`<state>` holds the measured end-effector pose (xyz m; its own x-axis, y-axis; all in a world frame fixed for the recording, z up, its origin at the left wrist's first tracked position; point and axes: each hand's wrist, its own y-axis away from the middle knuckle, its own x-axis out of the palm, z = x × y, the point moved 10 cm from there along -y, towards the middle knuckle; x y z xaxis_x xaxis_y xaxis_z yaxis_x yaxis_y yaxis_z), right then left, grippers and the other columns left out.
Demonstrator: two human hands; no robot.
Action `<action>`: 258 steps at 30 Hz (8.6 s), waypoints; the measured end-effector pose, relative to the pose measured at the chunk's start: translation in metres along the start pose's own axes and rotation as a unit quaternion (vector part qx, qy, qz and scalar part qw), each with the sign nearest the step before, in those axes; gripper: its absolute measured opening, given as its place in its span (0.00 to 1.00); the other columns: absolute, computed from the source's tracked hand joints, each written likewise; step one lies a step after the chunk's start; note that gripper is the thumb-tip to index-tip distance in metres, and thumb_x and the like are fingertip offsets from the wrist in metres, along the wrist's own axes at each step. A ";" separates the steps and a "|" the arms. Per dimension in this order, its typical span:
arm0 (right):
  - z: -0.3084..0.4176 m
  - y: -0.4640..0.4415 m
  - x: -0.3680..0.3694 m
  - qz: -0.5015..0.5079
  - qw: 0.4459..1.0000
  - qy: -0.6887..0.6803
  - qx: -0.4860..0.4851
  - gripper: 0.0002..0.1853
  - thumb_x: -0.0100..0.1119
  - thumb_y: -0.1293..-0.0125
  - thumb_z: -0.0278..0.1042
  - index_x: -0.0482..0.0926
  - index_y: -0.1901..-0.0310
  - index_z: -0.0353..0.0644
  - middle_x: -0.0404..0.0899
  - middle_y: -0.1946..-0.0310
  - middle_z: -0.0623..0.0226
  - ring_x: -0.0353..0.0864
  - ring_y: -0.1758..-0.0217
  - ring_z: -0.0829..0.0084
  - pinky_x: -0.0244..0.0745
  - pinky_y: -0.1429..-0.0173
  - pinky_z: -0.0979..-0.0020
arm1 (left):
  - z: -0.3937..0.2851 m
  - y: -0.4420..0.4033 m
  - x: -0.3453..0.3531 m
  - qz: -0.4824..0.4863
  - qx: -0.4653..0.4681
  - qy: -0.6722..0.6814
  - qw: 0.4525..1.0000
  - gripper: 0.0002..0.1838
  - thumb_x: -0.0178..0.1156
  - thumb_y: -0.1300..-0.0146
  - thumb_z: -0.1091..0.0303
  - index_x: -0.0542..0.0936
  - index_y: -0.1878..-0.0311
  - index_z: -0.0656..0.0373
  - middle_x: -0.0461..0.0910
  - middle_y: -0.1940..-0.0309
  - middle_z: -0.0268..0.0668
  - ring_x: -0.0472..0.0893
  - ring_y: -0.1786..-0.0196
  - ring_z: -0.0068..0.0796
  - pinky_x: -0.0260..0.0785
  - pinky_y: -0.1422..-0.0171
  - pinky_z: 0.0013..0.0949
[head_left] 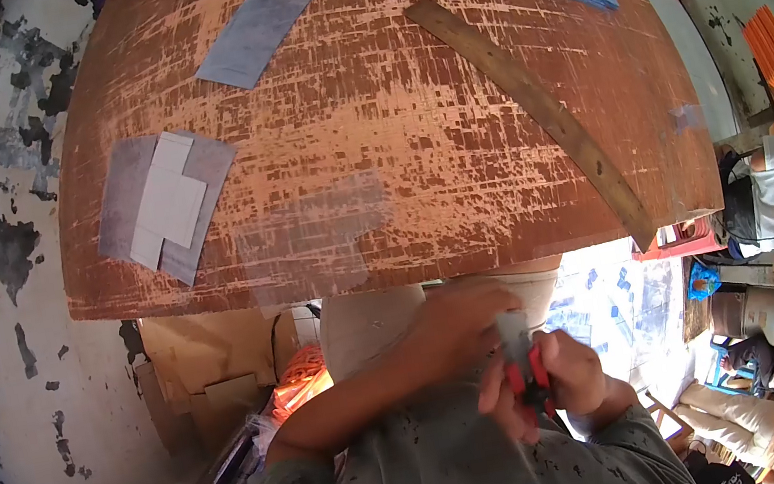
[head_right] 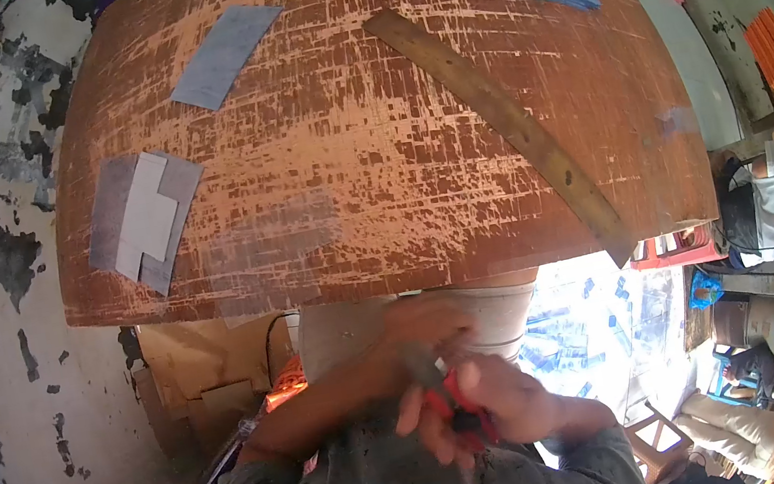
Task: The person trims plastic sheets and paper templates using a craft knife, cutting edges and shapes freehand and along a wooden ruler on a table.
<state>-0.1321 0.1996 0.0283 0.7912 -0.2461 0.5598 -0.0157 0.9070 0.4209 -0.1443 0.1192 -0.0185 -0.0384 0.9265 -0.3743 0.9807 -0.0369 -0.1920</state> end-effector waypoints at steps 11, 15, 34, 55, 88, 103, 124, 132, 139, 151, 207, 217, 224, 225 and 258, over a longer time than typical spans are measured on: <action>0.011 -0.018 -0.073 -0.170 0.971 0.096 -0.141 0.31 0.47 0.09 0.57 0.82 0.37 0.31 0.83 0.70 0.68 0.78 0.77 0.82 0.70 0.72 0.78 | -0.019 0.108 -0.183 -0.284 -0.082 -0.332 0.896 0.16 0.69 0.31 0.72 0.90 0.41 0.53 0.90 0.41 0.40 0.87 0.37 0.46 0.78 0.30 0.49; 0.011 -0.023 -0.067 -0.155 0.975 0.105 -0.123 0.26 0.48 0.08 0.50 0.82 0.35 0.32 0.82 0.70 0.69 0.77 0.76 0.83 0.69 0.71 0.79 | -0.002 0.103 -0.177 -0.192 -0.118 -0.438 0.870 0.23 0.66 0.32 0.69 0.87 0.34 0.54 0.80 0.25 0.43 0.77 0.24 0.51 0.65 0.19 0.60; 0.060 -0.019 -0.057 -0.260 0.803 0.527 -0.094 0.19 0.58 0.15 0.31 0.78 0.28 0.39 0.88 0.52 0.50 0.91 0.54 0.47 0.84 0.50 0.51 | 0.006 0.023 -0.141 -0.100 -0.077 -0.346 0.930 0.35 0.70 0.35 0.59 0.80 0.23 0.53 0.68 0.14 0.44 0.63 0.11 0.54 0.49 0.09 0.64; 0.080 -0.072 -0.045 -0.158 0.676 0.719 -0.047 0.32 0.59 0.16 0.34 0.64 0.15 0.42 0.84 0.55 0.49 0.90 0.64 0.45 0.86 0.64 0.48 | 0.018 0.015 -0.143 -0.112 -0.112 -0.377 0.913 0.38 0.67 0.29 0.52 0.76 0.22 0.64 0.68 0.13 0.43 0.65 0.11 0.45 0.48 0.07 0.67; 0.085 -0.086 -0.045 -0.145 0.642 0.749 -0.069 0.40 0.65 0.21 0.34 0.62 0.12 0.45 0.84 0.63 0.58 0.88 0.72 0.55 0.85 0.69 0.54 | 0.023 0.010 -0.141 -0.086 -0.127 -0.364 0.919 0.43 0.66 0.30 0.54 0.69 0.15 0.62 0.64 0.10 0.43 0.62 0.08 0.46 0.40 0.06 0.70; 0.094 -0.083 -0.042 -0.164 0.643 0.743 -0.091 0.38 0.65 0.20 0.34 0.63 0.13 0.43 0.84 0.64 0.58 0.88 0.71 0.56 0.86 0.69 0.54 | 0.024 0.012 -0.142 -0.096 -0.144 -0.375 0.911 0.44 0.66 0.32 0.53 0.70 0.15 0.61 0.65 0.11 0.43 0.63 0.09 0.45 0.38 0.06 0.68; 0.089 -0.091 -0.044 -0.166 0.656 0.734 -0.055 0.31 0.62 0.17 0.33 0.70 0.15 0.46 0.88 0.61 0.57 0.89 0.66 0.54 0.83 0.63 0.53 | 0.023 0.013 -0.144 -0.109 -0.139 -0.358 0.917 0.48 0.70 0.37 0.56 0.69 0.14 0.59 0.66 0.11 0.41 0.64 0.09 0.45 0.39 0.06 0.69; 0.089 -0.092 -0.039 -0.146 0.633 0.757 -0.077 0.37 0.66 0.21 0.35 0.66 0.15 0.41 0.85 0.65 0.58 0.90 0.71 0.57 0.84 0.70 0.55 | 0.022 0.013 -0.144 -0.108 -0.142 -0.362 0.915 0.46 0.68 0.35 0.55 0.70 0.14 0.60 0.66 0.11 0.42 0.64 0.09 0.45 0.40 0.05 0.68; 0.090 -0.092 -0.040 -0.168 0.646 0.742 -0.061 0.31 0.62 0.17 0.32 0.71 0.16 0.46 0.86 0.64 0.57 0.88 0.68 0.53 0.82 0.64 0.52 | 0.022 0.012 -0.144 -0.107 -0.139 -0.357 0.918 0.45 0.68 0.34 0.55 0.70 0.15 0.60 0.66 0.11 0.42 0.63 0.09 0.46 0.40 0.06 0.68; 0.088 -0.091 -0.041 -0.165 0.642 0.746 -0.063 0.35 0.64 0.20 0.30 0.68 0.14 0.49 0.83 0.69 0.59 0.86 0.71 0.55 0.80 0.67 0.52 | 0.032 0.012 -0.138 -0.087 -0.137 -0.401 0.901 0.45 0.60 0.29 0.48 0.66 0.12 0.57 0.61 0.09 0.43 0.60 0.08 0.47 0.38 0.07 0.70; 0.080 -0.043 -0.064 -0.176 0.636 0.750 -0.048 0.31 0.59 0.16 0.36 0.69 0.15 0.50 0.88 0.62 0.56 0.91 0.61 0.51 0.86 0.60 0.51 | 0.022 0.018 -0.140 -0.118 -0.125 -0.421 0.891 0.43 0.64 0.32 0.55 0.69 0.14 0.58 0.64 0.11 0.44 0.62 0.10 0.47 0.41 0.06 0.68; 0.067 0.000 -0.083 -0.297 0.672 0.665 -0.130 0.30 0.62 0.16 0.36 0.73 0.17 0.52 0.91 0.61 0.54 0.93 0.62 0.53 0.86 0.60 0.53 | 0.005 0.042 -0.134 -0.156 -0.185 -0.464 0.852 0.39 0.69 0.32 0.54 0.76 0.19 0.58 0.71 0.28 0.53 0.69 0.24 0.61 0.49 0.11 0.71; 0.076 -0.013 -0.068 -0.303 0.678 0.642 -0.193 0.30 0.66 0.20 0.34 0.75 0.18 0.49 0.91 0.58 0.55 0.93 0.62 0.53 0.86 0.60 0.54 | -0.004 0.023 -0.149 -0.221 -0.136 -0.441 0.859 0.38 0.75 0.32 0.54 0.76 0.23 0.60 0.68 0.20 0.53 0.66 0.18 0.61 0.52 0.12 0.68; 0.080 -0.016 -0.063 -0.298 0.673 0.642 -0.212 0.31 0.67 0.20 0.33 0.75 0.19 0.48 0.90 0.58 0.56 0.92 0.63 0.53 0.85 0.61 0.54 | -0.001 0.017 -0.146 -0.207 -0.117 -0.401 0.885 0.39 0.74 0.31 0.54 0.75 0.21 0.61 0.66 0.17 0.52 0.65 0.16 0.61 0.51 0.11 0.67; 0.098 -0.104 -0.018 -0.112 0.599 0.787 -0.095 0.35 0.68 0.28 0.33 0.75 0.20 0.46 0.78 0.67 0.67 0.87 0.68 0.67 0.81 0.70 0.62 | 0.029 0.055 -0.162 -0.122 -0.186 -0.396 0.891 0.48 0.62 0.26 0.46 0.64 0.12 0.65 0.60 0.10 0.55 0.59 0.08 0.58 0.42 0.07 0.66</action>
<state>-0.2041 0.0761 0.0445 0.3592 0.1227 -0.9252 0.1496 0.9709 0.1868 -0.0896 -0.0438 0.0051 -0.2383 0.3291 -0.9137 0.9145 0.3928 -0.0970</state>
